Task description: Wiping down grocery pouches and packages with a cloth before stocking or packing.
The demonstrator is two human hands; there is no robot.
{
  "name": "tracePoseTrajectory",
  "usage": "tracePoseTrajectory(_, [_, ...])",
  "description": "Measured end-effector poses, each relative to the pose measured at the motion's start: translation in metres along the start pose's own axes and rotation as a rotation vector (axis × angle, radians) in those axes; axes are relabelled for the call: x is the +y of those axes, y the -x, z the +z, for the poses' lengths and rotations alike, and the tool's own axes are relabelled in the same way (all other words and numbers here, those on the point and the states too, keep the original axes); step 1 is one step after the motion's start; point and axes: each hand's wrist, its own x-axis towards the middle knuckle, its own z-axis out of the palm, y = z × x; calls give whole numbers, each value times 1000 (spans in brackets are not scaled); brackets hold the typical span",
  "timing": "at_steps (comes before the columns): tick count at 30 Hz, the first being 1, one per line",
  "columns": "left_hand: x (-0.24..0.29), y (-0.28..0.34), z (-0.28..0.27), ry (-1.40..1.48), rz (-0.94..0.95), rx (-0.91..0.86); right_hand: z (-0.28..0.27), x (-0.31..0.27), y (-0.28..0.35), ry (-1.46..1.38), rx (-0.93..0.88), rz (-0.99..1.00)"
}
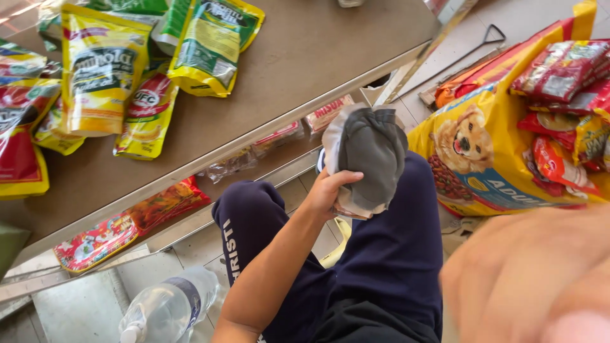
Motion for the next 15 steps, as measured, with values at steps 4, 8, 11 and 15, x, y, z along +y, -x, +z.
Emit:
tracePoseTrajectory(4, [17,15,26,-16,11,29,-31,-21,46,-4,-8,44])
tracePoseTrajectory(8, [11,9,16,1,-4,53,-33,-16,42,-35,-13,68])
tracePoseTrajectory(11, [15,9,25,8,-3,42,-37,-10,33,-54,-32,80])
tracePoseTrajectory(15, [11,9,16,-12,2,62,-28,2,27,-91,-38,94])
